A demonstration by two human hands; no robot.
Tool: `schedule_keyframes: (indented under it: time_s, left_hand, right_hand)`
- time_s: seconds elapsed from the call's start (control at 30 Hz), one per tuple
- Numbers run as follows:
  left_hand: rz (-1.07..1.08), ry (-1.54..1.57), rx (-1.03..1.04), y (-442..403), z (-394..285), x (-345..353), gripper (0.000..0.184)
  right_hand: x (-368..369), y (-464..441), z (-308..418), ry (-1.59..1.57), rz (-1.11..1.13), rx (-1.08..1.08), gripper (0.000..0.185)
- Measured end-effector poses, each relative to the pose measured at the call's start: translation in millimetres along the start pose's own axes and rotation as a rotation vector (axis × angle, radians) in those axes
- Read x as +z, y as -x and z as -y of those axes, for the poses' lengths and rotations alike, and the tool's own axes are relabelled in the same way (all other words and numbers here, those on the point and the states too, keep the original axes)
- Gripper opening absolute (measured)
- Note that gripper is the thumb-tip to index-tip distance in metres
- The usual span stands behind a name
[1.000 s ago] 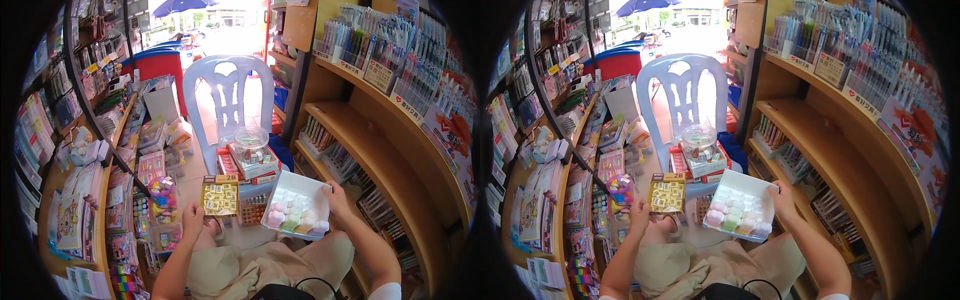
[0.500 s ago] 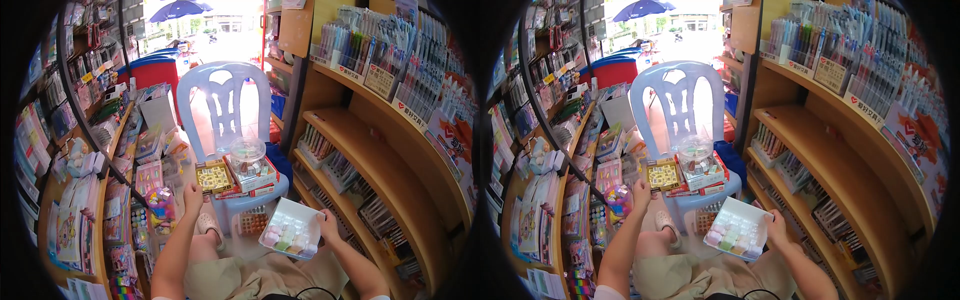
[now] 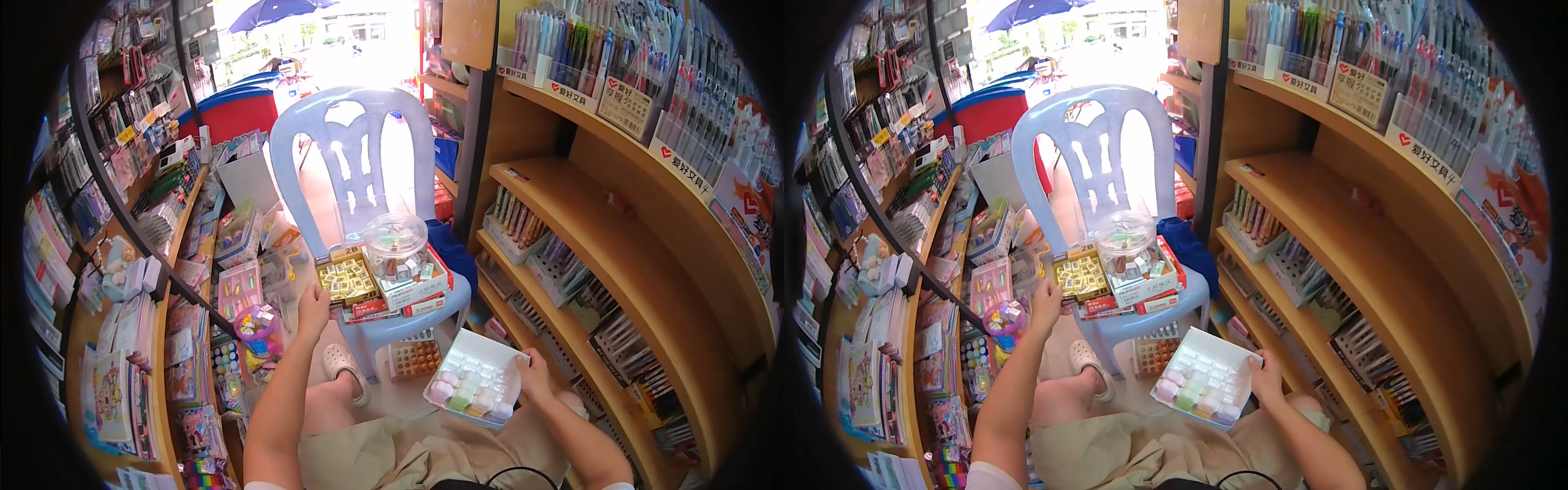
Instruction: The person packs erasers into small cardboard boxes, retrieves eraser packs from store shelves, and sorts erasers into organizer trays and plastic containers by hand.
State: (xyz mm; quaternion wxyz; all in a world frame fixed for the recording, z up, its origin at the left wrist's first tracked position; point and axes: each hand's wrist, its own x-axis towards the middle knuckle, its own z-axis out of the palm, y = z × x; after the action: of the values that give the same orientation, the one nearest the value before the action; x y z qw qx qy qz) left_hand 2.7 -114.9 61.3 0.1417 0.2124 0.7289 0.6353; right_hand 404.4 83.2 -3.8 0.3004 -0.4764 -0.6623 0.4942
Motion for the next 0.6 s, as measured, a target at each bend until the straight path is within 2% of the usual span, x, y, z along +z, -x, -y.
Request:
schedule_keyframes:
  time_s: [0.27, 0.37, 0.6]
  left_hand:
    - [0.024, -0.05, -0.007, -11, 4, 5, 0.02]
    - [0.021, -0.002, -0.001, -9, 7, 4, 0.027]
    - [-0.035, 0.464, -0.228, 0, 15, 6, 0.046]
  right_hand:
    - [1, 9, 11, -0.01, -0.009, -0.023, 0.007]
    - [-2, 11, 13, -0.003, -0.038, -0.038, 0.007]
    - [-23, 7, 43, 0.005, -0.026, -0.027, 0.009]
